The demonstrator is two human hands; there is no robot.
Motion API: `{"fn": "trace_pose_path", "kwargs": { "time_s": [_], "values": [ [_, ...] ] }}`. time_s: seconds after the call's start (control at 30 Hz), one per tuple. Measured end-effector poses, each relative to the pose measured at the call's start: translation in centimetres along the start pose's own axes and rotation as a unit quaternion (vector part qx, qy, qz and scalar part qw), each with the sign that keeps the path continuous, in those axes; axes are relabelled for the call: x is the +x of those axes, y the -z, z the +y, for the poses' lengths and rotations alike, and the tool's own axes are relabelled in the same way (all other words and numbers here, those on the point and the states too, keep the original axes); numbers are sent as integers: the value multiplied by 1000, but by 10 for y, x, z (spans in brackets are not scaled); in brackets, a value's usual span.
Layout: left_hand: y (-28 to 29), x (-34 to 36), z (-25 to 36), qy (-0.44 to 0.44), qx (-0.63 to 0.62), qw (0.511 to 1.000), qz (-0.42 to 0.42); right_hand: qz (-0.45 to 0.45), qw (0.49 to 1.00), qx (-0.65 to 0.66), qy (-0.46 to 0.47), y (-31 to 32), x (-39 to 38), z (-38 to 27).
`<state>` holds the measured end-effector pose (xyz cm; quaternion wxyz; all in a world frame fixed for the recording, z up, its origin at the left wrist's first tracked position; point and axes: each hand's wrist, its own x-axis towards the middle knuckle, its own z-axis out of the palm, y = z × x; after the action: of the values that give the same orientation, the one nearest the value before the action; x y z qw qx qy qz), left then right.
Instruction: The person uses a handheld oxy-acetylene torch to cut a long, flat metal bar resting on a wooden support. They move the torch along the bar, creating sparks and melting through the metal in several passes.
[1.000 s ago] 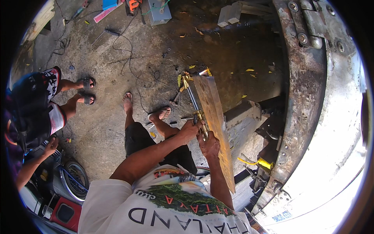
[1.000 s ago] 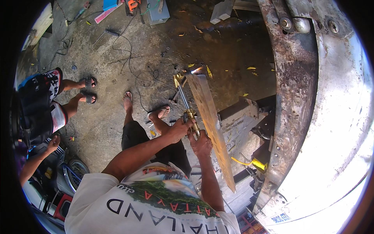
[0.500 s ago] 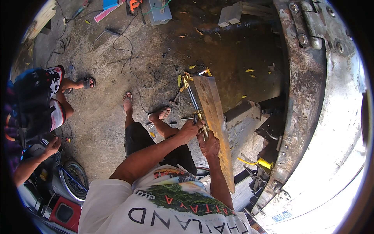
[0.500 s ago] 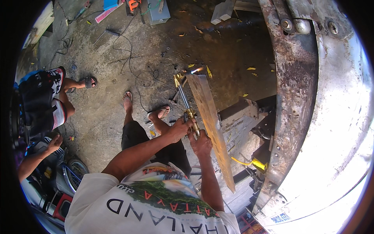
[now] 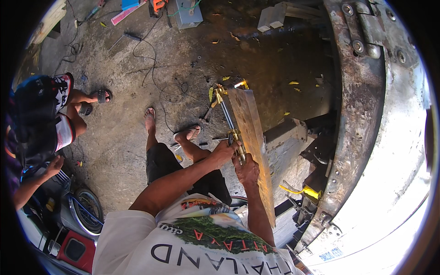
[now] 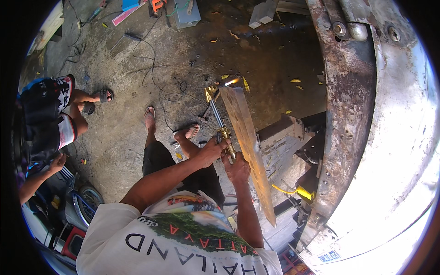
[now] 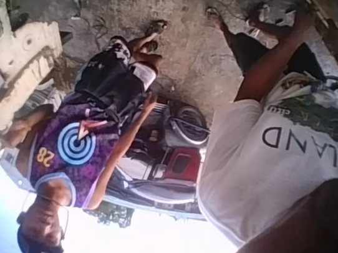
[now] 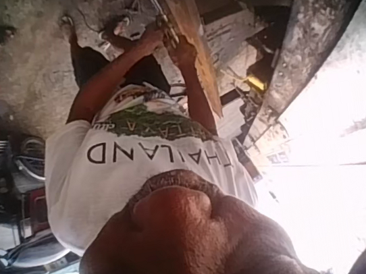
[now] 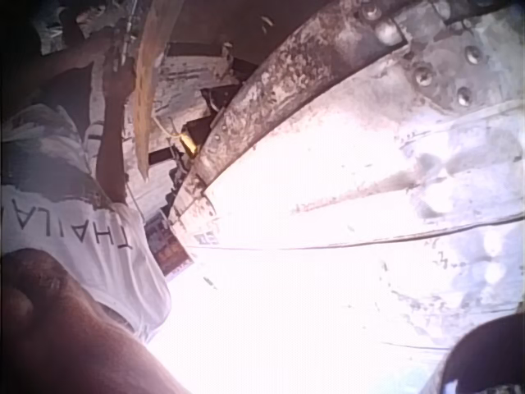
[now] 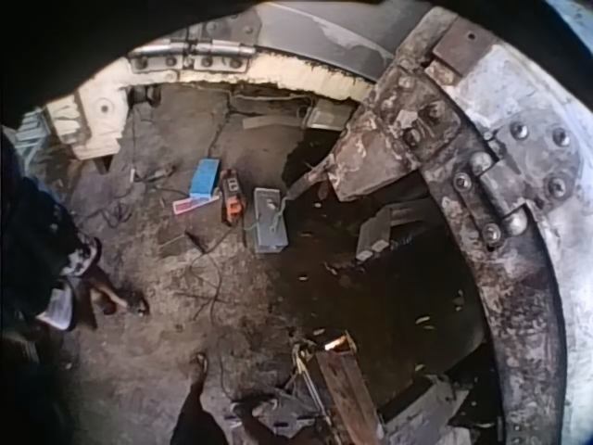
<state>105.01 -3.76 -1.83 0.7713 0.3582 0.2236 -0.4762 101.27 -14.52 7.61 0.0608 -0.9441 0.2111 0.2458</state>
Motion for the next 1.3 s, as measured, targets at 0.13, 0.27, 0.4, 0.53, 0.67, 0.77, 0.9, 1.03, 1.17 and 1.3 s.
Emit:
{"fn": "trace_pose_path", "kwargs": {
  "time_s": [0.13,0.27,0.4,0.53,0.67,0.77,0.9,1.03,1.17,1.3],
  "values": [
    [-2,-6,7,-3,13,1000,0,-11,1000,15,-8,-1,1,3],
    [-1,-8,9,-7,25,1000,9,-15,999,30,-14,0,0,0],
    [3,0,1,-9,38,999,11,-17,999,30,-15,0,-1,-3],
    [6,4,-4,-24,16,1000,-11,-25,999,11,-18,0,-2,-5],
    [10,7,-5,-11,19,1000,4,-20,1000,12,-8,1,-4,-11],
    [10,4,1,-11,23,1000,0,-20,1000,12,-10,1,-5,-13],
    [4,-8,13,-20,12,1000,-7,-26,999,22,-16,-1,-5,-10],
    [4,-8,15,-19,23,1000,-6,-25,999,29,-8,0,-5,-10],
    [5,-8,14,-22,55,998,10,-31,999,30,-9,-3,-4,-9],
    [9,-15,24,-16,124,992,13,-42,998,48,-25,-2,-7,-16]
  ]
}}
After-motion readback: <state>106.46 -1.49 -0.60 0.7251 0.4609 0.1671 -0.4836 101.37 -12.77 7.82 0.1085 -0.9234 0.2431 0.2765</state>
